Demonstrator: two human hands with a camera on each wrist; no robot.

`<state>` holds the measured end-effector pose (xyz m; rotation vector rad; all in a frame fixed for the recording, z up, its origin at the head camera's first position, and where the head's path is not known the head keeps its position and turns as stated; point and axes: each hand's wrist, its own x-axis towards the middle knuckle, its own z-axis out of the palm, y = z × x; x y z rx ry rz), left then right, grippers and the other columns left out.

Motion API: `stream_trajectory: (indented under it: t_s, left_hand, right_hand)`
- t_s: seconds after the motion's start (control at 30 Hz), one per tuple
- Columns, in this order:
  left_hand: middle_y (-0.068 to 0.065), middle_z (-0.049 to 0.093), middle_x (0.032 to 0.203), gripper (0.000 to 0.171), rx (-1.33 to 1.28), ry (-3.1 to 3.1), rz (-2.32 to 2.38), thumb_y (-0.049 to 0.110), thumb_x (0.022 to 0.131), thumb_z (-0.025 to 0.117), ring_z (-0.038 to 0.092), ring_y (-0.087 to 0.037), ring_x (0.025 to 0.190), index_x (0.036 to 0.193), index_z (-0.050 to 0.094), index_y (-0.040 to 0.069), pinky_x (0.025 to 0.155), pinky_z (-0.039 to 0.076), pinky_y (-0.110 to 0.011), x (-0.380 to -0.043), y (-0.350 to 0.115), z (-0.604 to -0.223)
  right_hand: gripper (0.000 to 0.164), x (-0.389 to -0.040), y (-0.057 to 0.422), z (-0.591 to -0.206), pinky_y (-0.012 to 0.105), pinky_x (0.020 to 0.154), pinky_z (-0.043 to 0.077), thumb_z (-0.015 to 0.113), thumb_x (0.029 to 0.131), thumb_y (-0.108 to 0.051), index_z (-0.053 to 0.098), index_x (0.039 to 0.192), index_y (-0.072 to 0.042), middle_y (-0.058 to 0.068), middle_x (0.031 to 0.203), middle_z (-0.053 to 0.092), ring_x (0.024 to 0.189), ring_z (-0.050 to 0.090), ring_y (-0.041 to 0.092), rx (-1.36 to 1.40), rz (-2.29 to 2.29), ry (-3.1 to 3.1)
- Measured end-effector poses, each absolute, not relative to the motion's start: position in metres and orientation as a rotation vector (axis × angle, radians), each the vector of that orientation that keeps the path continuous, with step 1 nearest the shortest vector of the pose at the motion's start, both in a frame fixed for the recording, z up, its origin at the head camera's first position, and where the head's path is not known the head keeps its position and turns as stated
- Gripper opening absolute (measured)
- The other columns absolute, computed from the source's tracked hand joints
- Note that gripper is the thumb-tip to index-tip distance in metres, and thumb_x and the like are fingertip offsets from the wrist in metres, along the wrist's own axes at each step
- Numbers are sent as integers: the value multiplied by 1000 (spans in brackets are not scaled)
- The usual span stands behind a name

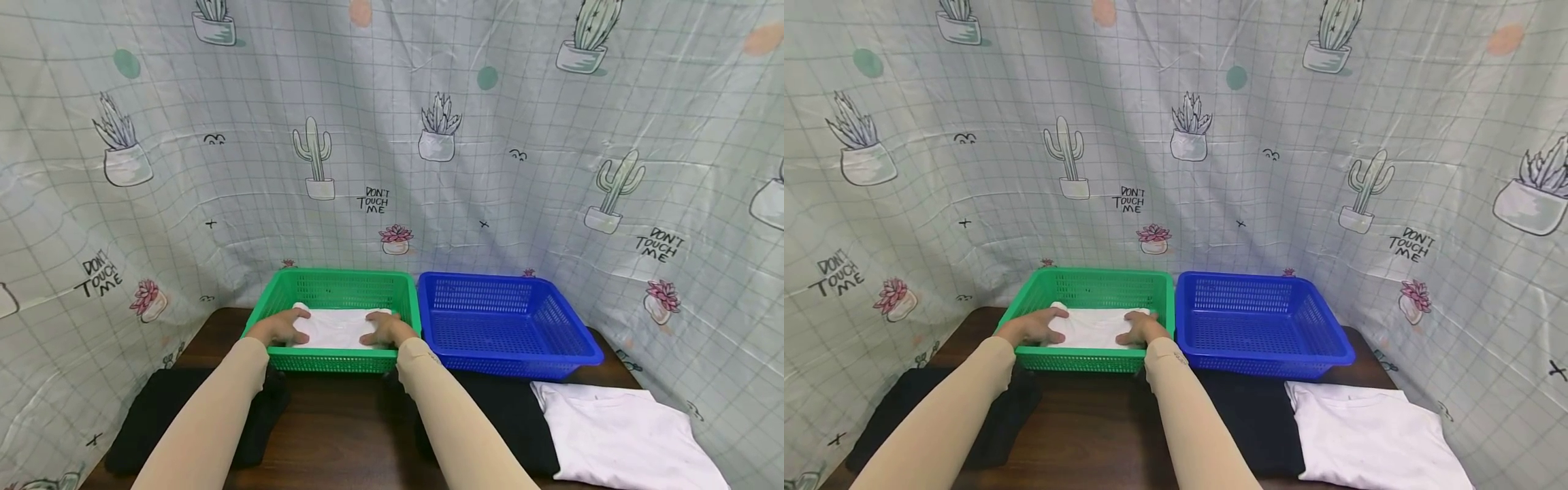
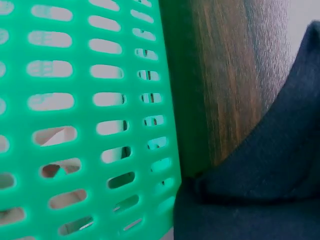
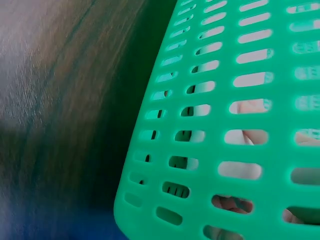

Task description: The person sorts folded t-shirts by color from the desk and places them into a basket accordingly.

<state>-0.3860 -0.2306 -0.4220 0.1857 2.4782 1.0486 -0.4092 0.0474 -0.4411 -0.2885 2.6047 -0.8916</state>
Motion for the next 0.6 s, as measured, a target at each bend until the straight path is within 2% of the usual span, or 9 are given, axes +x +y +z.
stream_trajectory:
  t_s: [0.13, 0.3, 0.43, 0.6]
  left_hand:
    - [-37, 21, 166, 71, 181, 2467, 1041, 2, 105, 65, 51, -46, 135, 164, 27, -3, 106, 49, -54, -385, -227, -419]
    - [-35, 25, 167, 68, 225, 2572, 982, 0, 103, 67, 35, -51, 149, 162, 34, -4, 114, 42, -60, -387, -225, -417]
    - [-34, 28, 167, 68, 262, 2619, 916, 0, 102, 68, 27, -54, 153, 161, 35, -5, 118, 37, -64, -389, -226, -417]
    - [-35, 32, 165, 66, 277, 2661, 778, 10, 104, 68, 30, -55, 151, 160, 36, -5, 117, 36, -66, -384, -229, -404]
  right_hand:
    - [68, -410, 51, -440, 65, 123, 27, 78, 100, -26, 49, 160, -15, 28, 172, 19, 161, 11, 48, -287, -909, 2583]
    - [76, -413, 54, -439, 66, 124, 24, 82, 97, -26, 46, 163, -17, 29, 173, 13, 161, 11, 48, -269, -960, 2537]
    - [77, -412, 54, -435, 64, 125, 25, 80, 98, -30, 44, 164, -19, 23, 173, 22, 160, 17, 45, -285, -918, 2543]
    - [77, -407, 56, -416, 59, 125, 29, 75, 101, -37, 39, 166, -18, 14, 173, 31, 160, 24, 39, -385, -808, 2558]
